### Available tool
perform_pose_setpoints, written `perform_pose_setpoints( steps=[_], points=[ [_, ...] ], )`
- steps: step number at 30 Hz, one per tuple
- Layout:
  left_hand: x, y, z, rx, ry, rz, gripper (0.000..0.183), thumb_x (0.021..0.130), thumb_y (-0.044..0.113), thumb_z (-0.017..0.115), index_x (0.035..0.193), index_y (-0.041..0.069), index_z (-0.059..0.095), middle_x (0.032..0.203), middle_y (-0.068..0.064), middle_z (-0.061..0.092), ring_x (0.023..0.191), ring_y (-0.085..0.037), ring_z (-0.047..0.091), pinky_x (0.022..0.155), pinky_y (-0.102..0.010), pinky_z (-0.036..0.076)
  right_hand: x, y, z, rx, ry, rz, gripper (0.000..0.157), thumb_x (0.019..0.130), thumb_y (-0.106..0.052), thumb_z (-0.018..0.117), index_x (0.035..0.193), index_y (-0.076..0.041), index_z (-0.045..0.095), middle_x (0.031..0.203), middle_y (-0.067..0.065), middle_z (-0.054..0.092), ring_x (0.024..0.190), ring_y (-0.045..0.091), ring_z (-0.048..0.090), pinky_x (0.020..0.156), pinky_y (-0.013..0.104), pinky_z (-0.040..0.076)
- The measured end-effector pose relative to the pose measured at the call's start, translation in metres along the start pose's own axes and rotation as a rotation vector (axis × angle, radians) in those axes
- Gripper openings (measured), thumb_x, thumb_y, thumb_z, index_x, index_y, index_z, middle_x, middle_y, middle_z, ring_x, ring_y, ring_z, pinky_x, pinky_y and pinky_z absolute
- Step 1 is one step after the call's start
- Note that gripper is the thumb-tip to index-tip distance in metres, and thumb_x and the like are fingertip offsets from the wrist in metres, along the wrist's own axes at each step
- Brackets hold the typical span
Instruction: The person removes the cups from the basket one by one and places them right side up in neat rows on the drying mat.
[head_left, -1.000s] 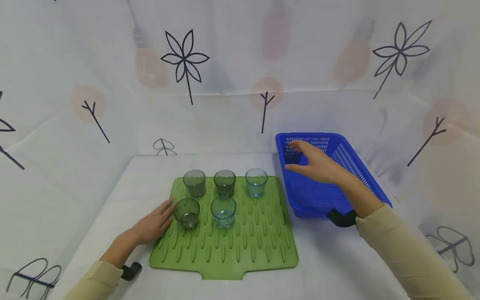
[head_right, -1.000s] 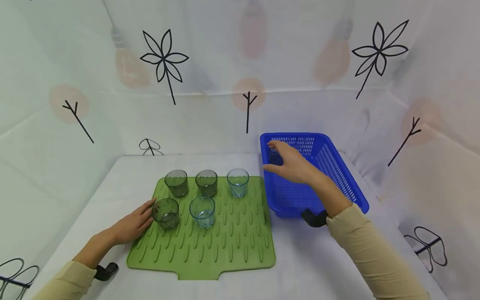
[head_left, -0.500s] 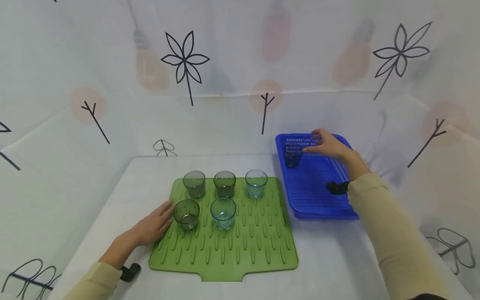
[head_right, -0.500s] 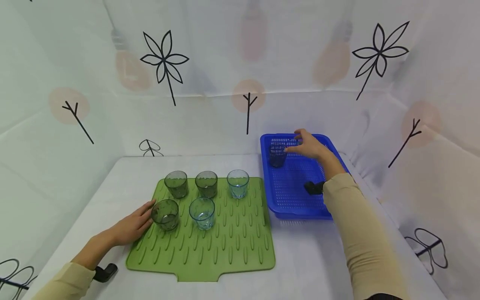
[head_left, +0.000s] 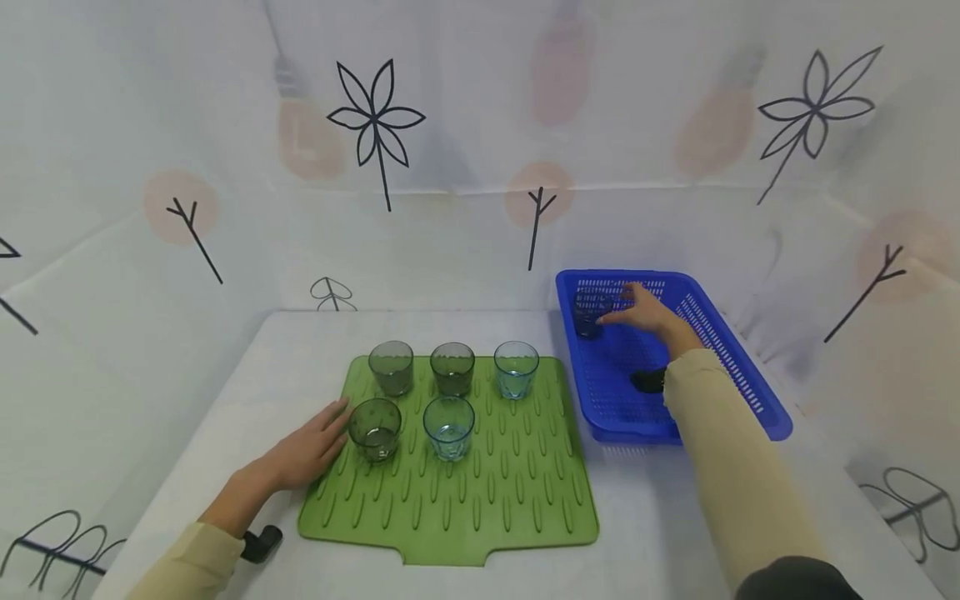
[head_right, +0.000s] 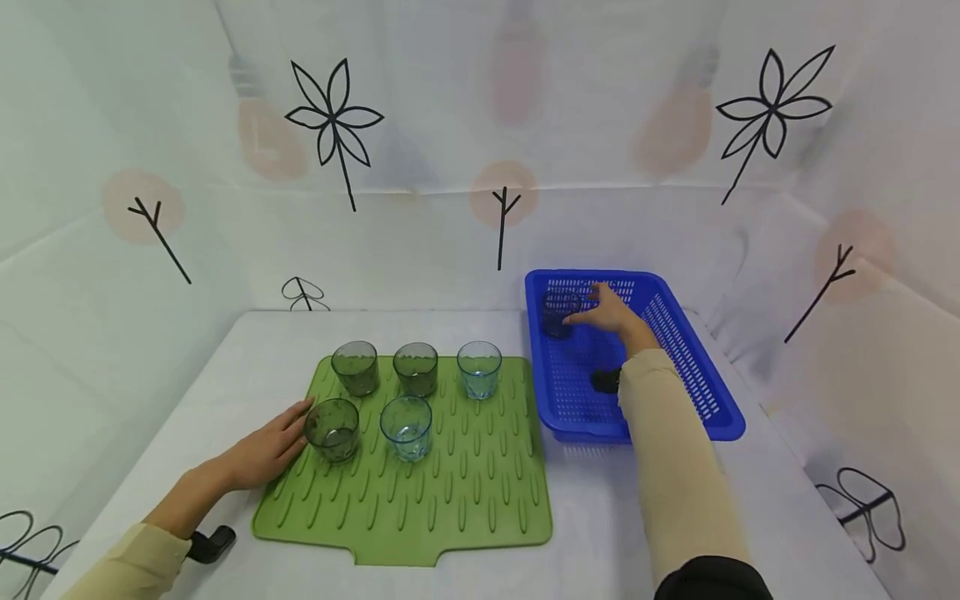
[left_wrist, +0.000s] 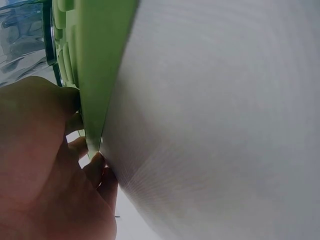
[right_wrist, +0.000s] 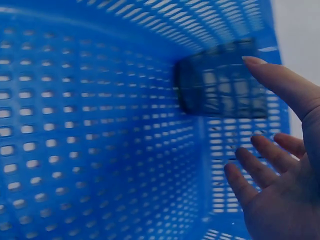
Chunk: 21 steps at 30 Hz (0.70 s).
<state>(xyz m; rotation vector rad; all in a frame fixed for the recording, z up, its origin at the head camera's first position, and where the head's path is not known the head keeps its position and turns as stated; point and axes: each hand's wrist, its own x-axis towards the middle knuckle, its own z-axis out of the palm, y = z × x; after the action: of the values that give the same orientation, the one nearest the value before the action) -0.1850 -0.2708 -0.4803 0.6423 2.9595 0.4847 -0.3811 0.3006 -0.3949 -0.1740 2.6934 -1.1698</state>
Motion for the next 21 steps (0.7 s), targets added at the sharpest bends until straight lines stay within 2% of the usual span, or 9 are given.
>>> perform_pose_setpoints(
  steps=[6, 11, 21],
  points=[
    [0.000, -0.004, 0.001, -0.007, 0.020, 0.016, 0.052, 0.109, 0.017, 0.047, 0.153, -0.009, 0.038, 0.162, -0.030, 0.028, 0.146, -0.051, 0.030, 0.117, -0.064, 0.031, 0.009, 0.001, 0.014, -0.036, -0.043, 0.025, 0.105, 0.094, -0.028, 0.074, 0.159, 0.010, 0.000, 0.163, 0.037, 0.013, 0.150, 0.055, 0.015, 0.122, 0.066, 0.019],
    [0.002, -0.006, 0.004, 0.011, 0.031, 0.033, 0.052, 0.109, 0.019, 0.047, 0.152, -0.009, 0.039, 0.161, -0.031, 0.029, 0.145, -0.052, 0.032, 0.115, -0.065, 0.033, 0.010, 0.000, 0.019, -0.036, -0.036, 0.030, 0.105, 0.095, -0.027, 0.072, 0.158, 0.011, -0.002, 0.161, 0.039, 0.013, 0.150, 0.055, 0.013, 0.123, 0.066, 0.017],
    [0.002, -0.004, 0.001, 0.010, -0.016, -0.010, 0.052, 0.109, 0.017, 0.047, 0.155, -0.007, 0.036, 0.164, -0.027, 0.025, 0.149, -0.048, 0.028, 0.119, -0.061, 0.031, 0.020, 0.006, 0.028, -0.085, -0.023, 0.042, 0.099, 0.099, -0.040, 0.066, 0.156, 0.013, 0.005, 0.157, 0.041, 0.019, 0.148, 0.057, 0.018, 0.122, 0.067, 0.019]
  ],
)
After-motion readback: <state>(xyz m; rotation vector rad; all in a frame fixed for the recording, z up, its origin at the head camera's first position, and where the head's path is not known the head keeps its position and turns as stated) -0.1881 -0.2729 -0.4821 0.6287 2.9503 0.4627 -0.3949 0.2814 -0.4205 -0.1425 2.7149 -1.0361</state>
